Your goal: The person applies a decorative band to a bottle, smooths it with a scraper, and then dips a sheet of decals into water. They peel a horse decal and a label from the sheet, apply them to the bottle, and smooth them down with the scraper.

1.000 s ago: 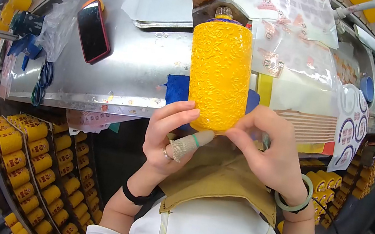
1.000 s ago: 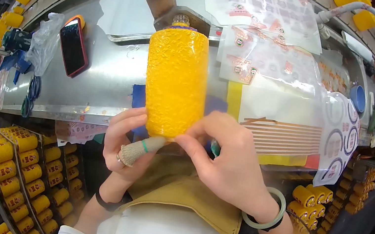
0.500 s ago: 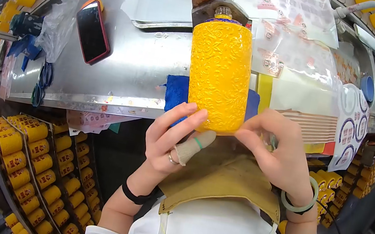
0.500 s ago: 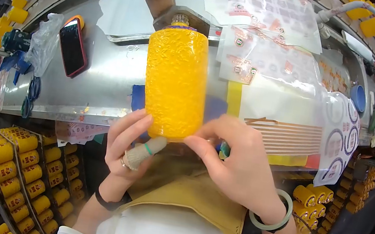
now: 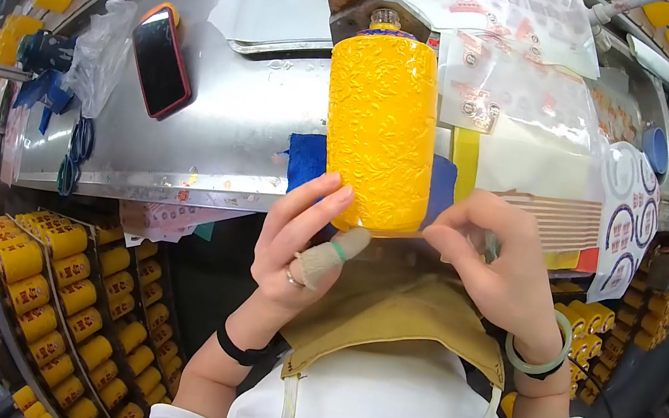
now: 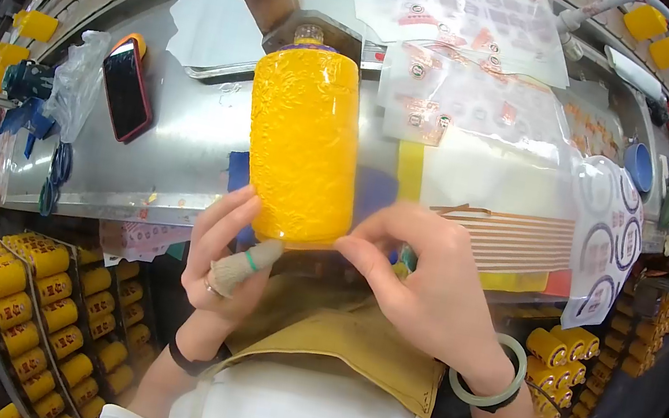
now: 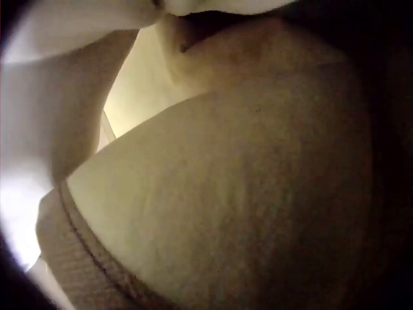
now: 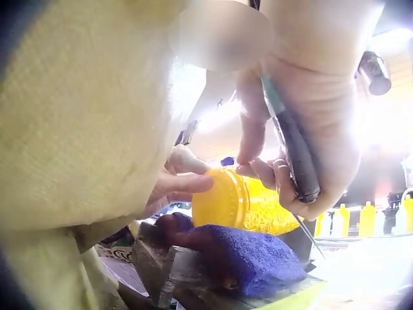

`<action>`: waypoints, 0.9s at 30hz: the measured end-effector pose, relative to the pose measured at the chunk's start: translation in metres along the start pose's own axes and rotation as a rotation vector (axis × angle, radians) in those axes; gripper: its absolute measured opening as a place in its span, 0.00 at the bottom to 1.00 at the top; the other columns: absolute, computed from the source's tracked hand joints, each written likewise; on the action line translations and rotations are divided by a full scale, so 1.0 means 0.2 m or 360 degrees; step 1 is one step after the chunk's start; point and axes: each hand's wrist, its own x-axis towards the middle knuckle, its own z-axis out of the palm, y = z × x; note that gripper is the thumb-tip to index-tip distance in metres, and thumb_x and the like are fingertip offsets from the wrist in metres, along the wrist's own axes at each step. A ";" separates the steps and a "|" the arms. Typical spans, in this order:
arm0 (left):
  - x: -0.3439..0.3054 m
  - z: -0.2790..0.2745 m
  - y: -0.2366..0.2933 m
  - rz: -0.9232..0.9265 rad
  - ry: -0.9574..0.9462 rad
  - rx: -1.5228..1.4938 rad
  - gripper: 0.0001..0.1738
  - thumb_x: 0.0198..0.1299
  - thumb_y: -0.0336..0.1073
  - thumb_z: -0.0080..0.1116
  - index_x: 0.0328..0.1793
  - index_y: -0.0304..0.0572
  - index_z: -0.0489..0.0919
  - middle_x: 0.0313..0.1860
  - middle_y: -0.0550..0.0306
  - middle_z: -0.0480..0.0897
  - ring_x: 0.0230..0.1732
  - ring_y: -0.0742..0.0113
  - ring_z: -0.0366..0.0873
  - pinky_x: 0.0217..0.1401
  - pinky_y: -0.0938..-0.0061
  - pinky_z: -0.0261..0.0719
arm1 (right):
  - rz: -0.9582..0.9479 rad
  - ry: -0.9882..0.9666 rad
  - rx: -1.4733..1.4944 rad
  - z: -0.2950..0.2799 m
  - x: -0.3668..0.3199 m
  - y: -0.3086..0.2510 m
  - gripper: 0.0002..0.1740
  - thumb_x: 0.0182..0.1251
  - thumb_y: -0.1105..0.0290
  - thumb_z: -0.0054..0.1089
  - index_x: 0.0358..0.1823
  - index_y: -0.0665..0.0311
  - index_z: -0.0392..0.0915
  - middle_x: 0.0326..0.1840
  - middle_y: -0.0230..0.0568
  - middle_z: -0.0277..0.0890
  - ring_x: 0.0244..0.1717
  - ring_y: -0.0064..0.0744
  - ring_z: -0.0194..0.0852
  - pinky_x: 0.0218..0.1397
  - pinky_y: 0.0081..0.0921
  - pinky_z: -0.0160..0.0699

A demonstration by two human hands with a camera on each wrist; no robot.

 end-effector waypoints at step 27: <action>-0.04 0.03 -0.02 -0.0318 0.0138 -0.0230 0.24 0.54 0.22 0.78 0.57 0.24 0.82 0.59 0.41 0.85 0.59 0.48 0.86 0.64 0.62 0.88 | -0.0098 0.0047 -0.0002 0.00 0.00 0.04 0.07 0.66 0.73 0.70 0.36 0.71 0.86 0.32 0.45 0.85 0.32 0.39 0.82 0.38 0.32 0.77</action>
